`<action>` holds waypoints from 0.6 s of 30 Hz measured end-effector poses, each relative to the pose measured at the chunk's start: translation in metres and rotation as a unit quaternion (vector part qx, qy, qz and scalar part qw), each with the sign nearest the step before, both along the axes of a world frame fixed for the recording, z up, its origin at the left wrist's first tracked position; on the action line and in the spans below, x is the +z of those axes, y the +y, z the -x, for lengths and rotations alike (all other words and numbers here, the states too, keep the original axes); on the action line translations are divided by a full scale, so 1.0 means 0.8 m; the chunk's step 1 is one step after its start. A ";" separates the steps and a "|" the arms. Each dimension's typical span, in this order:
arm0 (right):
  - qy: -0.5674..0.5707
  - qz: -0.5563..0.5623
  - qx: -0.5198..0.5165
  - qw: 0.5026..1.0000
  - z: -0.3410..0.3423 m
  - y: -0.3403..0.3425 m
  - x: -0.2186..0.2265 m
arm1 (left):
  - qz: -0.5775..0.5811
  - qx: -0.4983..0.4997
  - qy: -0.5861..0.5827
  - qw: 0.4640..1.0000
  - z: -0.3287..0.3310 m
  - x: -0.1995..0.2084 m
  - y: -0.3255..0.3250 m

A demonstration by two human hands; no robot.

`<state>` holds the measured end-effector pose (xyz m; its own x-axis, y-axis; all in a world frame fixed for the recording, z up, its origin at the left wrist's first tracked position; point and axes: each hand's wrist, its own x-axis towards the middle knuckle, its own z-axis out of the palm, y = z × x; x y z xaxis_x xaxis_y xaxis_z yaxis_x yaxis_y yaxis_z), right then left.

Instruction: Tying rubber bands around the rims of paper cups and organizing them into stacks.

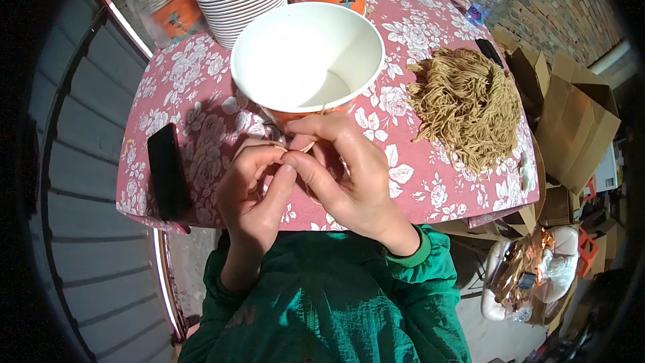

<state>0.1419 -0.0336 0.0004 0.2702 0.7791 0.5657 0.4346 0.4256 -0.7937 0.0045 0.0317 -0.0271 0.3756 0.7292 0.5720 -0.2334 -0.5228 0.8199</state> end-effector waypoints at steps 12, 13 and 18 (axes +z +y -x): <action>-0.220 -0.126 -0.085 0.964 -0.011 0.009 -0.009 | 0.001 0.035 -0.004 0.999 -0.002 0.006 -0.006; -0.220 -0.126 -0.085 0.964 -0.011 0.009 -0.009 | -0.006 0.042 -0.005 0.999 -0.003 0.006 -0.005; -0.287 -0.132 -0.121 0.941 -0.010 0.009 -0.005 | -0.072 0.094 0.039 0.992 -0.003 0.008 -0.007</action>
